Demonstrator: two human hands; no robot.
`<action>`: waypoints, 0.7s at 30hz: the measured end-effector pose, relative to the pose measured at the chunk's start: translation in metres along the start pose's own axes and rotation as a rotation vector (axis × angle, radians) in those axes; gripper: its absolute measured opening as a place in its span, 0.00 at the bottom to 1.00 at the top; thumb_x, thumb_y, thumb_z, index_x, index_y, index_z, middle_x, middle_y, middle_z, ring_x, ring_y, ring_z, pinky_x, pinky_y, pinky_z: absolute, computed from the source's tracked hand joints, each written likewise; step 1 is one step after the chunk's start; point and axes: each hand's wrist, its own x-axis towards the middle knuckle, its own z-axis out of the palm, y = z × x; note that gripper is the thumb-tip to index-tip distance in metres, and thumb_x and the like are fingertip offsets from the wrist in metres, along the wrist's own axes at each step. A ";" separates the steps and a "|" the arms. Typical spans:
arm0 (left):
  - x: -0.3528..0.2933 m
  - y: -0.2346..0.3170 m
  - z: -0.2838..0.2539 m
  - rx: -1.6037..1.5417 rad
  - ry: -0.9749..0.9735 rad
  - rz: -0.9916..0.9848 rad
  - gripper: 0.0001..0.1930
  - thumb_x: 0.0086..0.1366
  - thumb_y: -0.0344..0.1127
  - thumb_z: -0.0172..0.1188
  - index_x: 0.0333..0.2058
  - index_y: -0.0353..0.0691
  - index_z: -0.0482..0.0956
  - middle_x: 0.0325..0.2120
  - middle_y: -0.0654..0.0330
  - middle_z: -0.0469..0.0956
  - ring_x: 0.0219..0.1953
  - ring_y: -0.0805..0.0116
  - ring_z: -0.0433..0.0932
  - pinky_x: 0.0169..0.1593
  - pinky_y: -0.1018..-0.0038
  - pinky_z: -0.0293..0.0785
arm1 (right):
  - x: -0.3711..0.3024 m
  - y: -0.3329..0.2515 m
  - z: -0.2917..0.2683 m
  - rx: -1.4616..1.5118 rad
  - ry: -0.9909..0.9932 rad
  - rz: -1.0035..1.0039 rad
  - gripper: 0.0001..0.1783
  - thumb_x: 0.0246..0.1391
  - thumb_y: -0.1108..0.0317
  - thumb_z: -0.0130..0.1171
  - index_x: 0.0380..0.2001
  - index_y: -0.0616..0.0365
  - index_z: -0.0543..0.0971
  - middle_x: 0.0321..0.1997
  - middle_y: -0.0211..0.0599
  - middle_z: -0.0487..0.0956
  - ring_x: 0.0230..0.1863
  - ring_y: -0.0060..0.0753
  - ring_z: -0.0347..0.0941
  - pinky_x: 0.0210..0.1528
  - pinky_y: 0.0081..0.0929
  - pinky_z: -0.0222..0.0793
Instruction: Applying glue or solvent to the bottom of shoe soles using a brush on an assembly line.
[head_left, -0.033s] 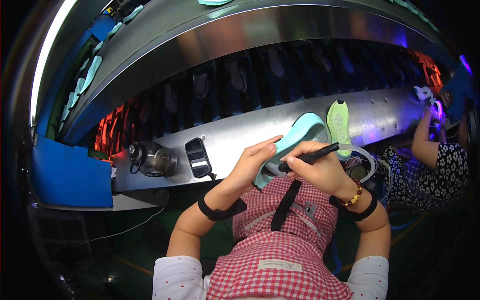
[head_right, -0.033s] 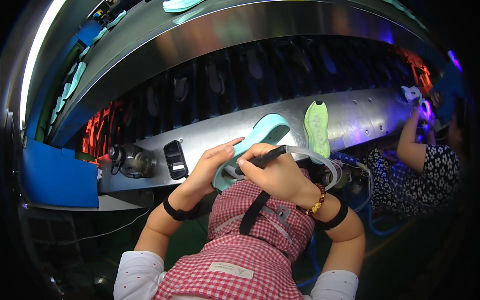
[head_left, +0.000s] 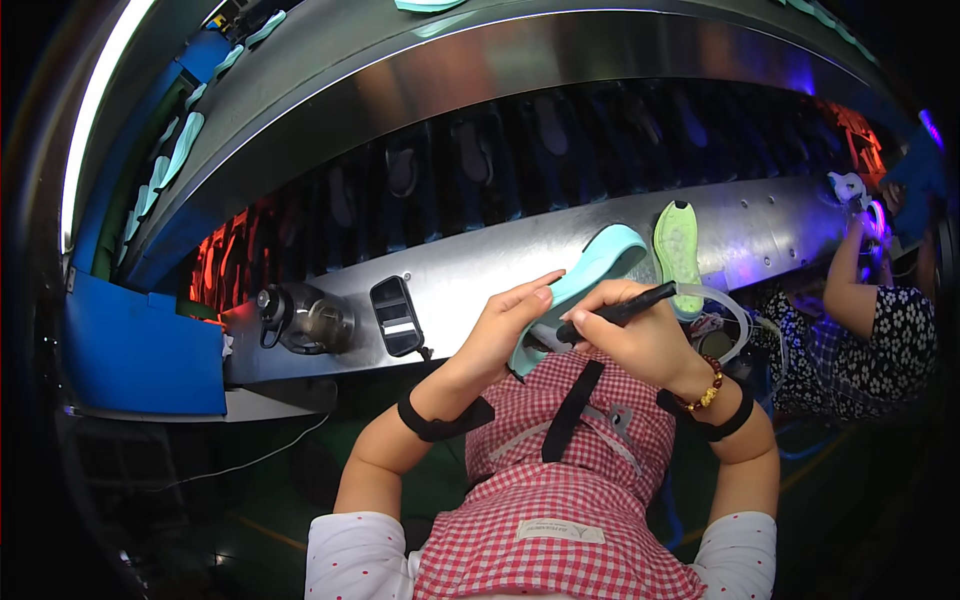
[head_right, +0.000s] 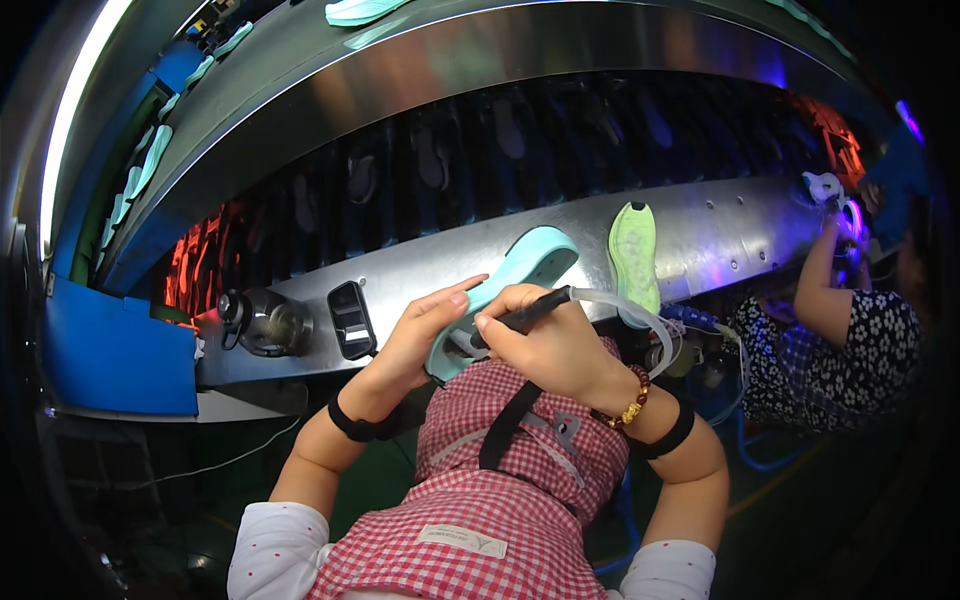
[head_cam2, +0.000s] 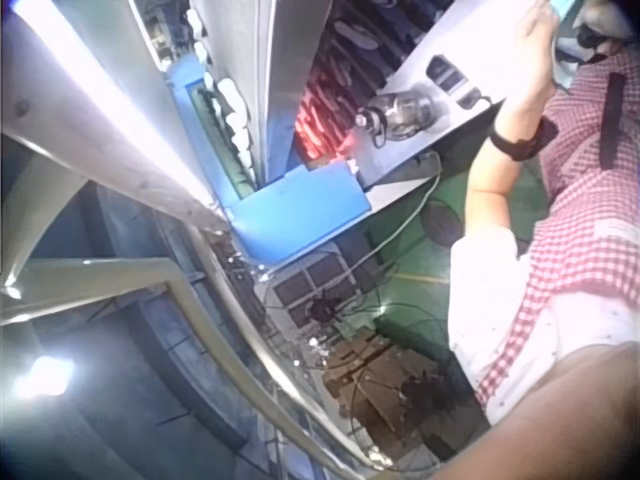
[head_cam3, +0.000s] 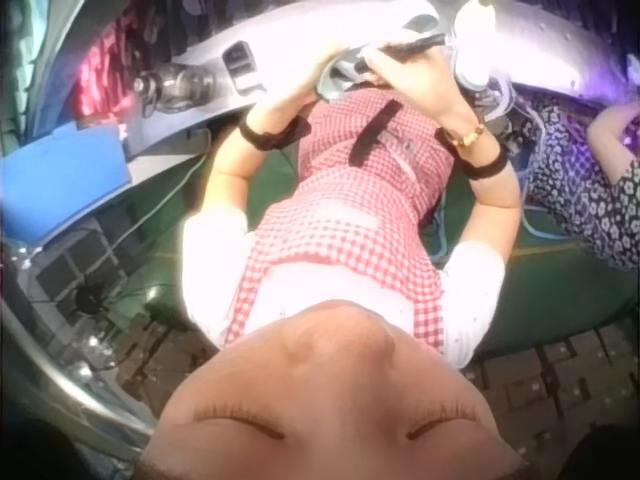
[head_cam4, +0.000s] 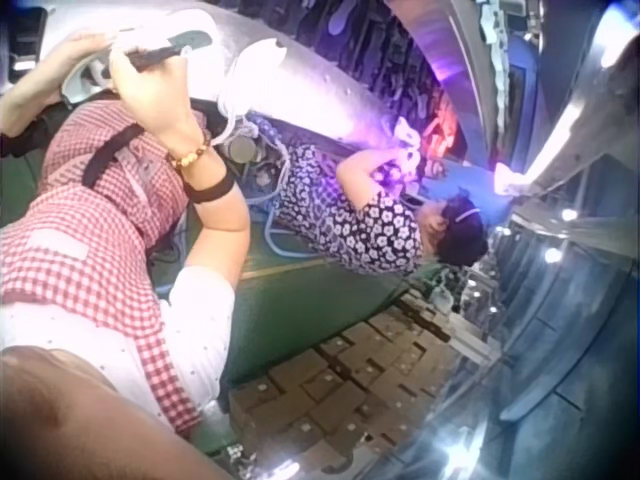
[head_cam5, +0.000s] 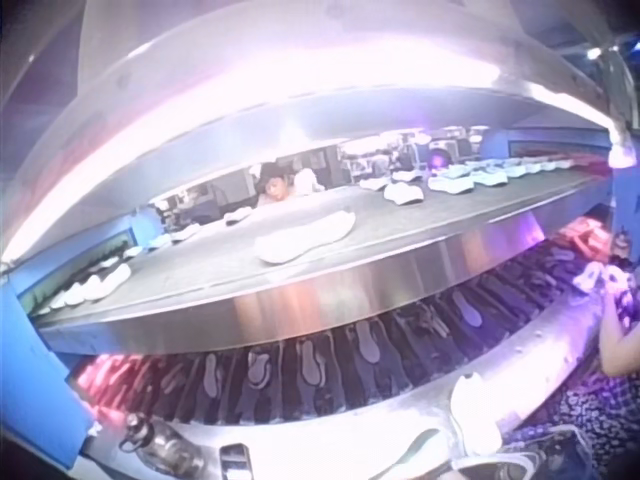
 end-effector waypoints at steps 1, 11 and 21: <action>0.002 -0.002 -0.002 0.001 0.000 0.000 0.24 0.63 0.39 0.47 0.54 0.30 0.60 0.45 0.53 0.70 0.44 0.70 0.72 0.47 0.75 0.70 | 0.003 0.000 0.000 0.001 0.000 -0.001 0.07 0.48 0.71 0.54 0.22 0.64 0.75 0.16 0.31 0.74 0.19 0.15 0.68 0.21 0.15 0.61; 0.003 -0.003 -0.005 0.037 0.081 0.038 0.21 0.64 0.38 0.47 0.53 0.32 0.64 0.43 0.56 0.72 0.43 0.73 0.71 0.46 0.78 0.67 | 0.022 0.016 -0.024 -0.055 0.098 -0.095 0.07 0.49 0.73 0.53 0.23 0.67 0.74 0.21 0.37 0.76 0.20 0.21 0.73 0.23 0.16 0.69; 0.006 -0.008 -0.012 -0.439 -0.012 0.013 0.25 0.64 0.39 0.41 0.57 0.36 0.55 0.49 0.51 0.66 0.48 0.61 0.71 0.50 0.68 0.69 | 0.006 0.020 -0.039 -0.022 0.084 -0.122 0.07 0.51 0.74 0.53 0.31 0.69 0.75 0.32 0.43 0.78 0.27 0.22 0.75 0.32 0.17 0.74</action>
